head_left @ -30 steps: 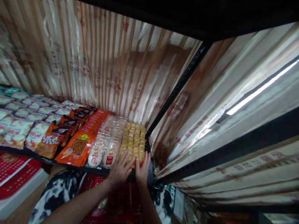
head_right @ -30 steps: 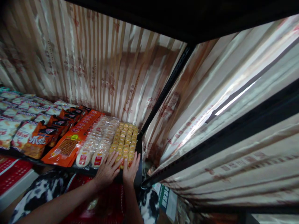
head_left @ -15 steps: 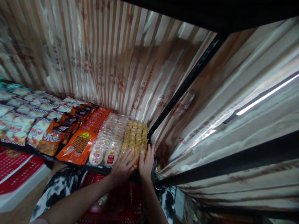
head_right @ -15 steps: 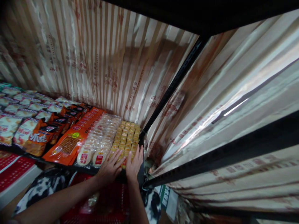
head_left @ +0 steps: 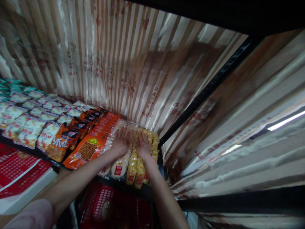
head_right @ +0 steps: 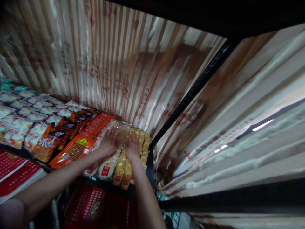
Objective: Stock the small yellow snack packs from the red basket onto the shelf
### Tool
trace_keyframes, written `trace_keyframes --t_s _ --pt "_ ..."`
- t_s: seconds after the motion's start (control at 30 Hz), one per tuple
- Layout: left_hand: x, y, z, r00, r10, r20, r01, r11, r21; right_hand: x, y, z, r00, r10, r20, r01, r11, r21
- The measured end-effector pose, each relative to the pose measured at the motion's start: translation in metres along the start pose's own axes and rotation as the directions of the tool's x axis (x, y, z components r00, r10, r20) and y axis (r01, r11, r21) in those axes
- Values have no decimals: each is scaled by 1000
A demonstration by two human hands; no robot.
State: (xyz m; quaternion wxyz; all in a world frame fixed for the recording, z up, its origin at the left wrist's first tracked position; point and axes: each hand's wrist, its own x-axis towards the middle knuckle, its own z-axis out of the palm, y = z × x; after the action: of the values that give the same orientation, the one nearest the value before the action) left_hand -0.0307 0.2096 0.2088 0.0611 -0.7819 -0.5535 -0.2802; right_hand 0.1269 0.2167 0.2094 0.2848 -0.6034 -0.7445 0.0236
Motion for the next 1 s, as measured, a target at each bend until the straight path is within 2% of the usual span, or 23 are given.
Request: trace_keyframes --t_s 0.1,0.23,0.37,0.47,0.57,0.67,0.83,1.0 --pt "11 -24 18 999 48 22 -49 998 49 21 -6 18 992 -62 108 68 996 -56" --pt "19 -34 32 985 83 149 -93 994 60 40 -12 35 971 -121 207 149 981 -126" --pt "25 -28 24 959 54 277 -80 993 86 46 -13 37 947 -122 297 168 977 -134" --pt "32 -21 15 943 45 331 -88 989 115 49 -7 28 951 -70 303 115 984 -134" --pt "41 -11 14 944 74 323 -116 987 113 50 8 12 968 80 237 -35 982 -188" --pt "51 0 25 944 166 286 -195 978 78 49 30 -3 958 194 210 -138 957 -255" --pt "63 14 55 924 298 238 -317 947 45 45 58 -9 941 200 274 -101 936 -336" --pt "68 22 68 905 329 269 -347 937 24 45 58 -3 926 201 319 -93 941 -326"
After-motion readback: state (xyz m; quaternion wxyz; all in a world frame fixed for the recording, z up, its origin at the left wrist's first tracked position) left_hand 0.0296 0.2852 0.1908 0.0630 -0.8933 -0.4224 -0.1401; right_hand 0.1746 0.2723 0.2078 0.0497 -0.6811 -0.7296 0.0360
